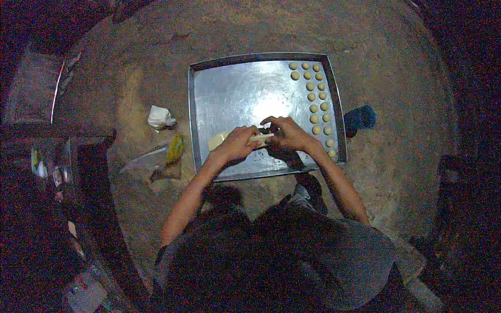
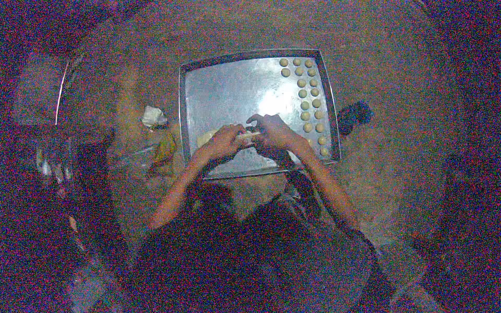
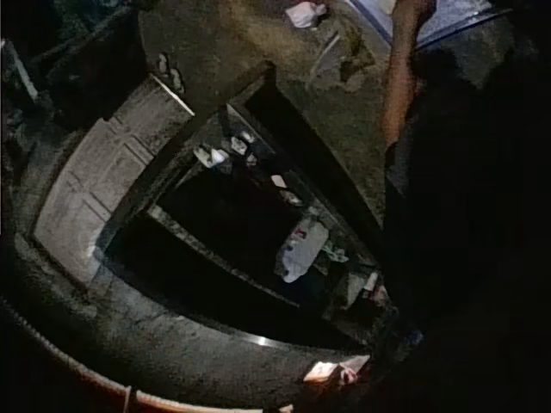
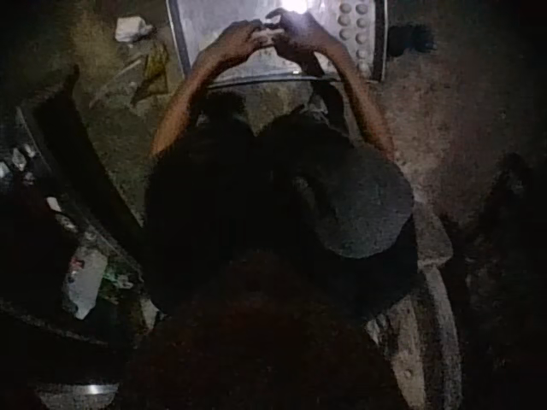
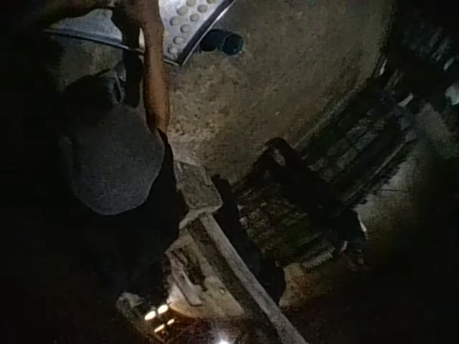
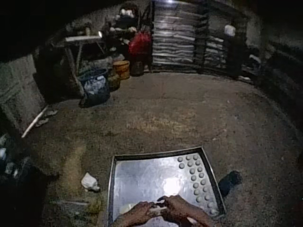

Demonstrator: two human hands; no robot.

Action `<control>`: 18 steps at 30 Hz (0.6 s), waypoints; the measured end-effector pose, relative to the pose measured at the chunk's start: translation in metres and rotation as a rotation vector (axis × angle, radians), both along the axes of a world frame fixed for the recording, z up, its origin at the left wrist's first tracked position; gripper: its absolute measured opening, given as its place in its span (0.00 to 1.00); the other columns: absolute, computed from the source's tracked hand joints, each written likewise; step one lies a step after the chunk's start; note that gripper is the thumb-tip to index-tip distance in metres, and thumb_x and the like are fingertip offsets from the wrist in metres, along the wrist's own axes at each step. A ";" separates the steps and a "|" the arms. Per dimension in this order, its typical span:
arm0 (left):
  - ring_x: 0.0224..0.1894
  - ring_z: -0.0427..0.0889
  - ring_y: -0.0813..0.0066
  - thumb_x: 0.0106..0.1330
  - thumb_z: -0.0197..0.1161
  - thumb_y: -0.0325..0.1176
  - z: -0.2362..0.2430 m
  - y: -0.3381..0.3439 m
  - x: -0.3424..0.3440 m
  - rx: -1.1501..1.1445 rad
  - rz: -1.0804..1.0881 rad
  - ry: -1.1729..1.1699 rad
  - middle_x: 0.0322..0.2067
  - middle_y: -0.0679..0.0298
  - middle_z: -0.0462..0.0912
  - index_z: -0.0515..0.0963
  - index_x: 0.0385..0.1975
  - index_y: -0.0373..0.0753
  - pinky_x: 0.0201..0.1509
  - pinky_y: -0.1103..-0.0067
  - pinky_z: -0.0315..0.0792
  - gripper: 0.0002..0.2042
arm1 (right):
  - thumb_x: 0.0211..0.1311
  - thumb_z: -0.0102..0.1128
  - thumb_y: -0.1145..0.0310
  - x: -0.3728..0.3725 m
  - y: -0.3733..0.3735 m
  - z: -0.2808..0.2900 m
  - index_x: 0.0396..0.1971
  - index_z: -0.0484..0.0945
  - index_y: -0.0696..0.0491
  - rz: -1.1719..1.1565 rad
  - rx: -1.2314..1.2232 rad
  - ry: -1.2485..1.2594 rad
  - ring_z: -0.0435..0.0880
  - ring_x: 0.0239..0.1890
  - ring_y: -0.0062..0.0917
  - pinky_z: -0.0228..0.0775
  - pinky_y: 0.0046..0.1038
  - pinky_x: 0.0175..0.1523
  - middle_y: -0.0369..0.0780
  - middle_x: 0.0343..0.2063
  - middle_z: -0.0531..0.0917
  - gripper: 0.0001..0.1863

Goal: The person kneads a portion of dough on a metal tray by hand, flattening it with their palms, rolling it into a cylinder, and stretching it.

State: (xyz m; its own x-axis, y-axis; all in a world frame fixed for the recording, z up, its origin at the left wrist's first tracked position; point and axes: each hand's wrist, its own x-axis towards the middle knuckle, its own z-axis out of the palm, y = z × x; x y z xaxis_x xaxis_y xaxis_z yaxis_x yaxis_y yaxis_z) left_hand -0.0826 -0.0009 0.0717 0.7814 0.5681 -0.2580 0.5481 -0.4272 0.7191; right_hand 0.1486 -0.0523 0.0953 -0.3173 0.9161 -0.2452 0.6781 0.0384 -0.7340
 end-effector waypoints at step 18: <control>0.51 0.82 0.66 0.69 0.66 0.30 0.185 0.026 0.019 -0.343 0.147 -0.388 0.48 0.56 0.80 0.66 0.70 0.46 0.60 0.67 0.76 0.29 | 0.58 0.72 0.71 -0.045 -0.036 0.057 0.75 0.53 0.54 -0.298 0.088 0.639 0.67 0.71 0.35 0.61 0.39 0.73 0.48 0.69 0.66 0.48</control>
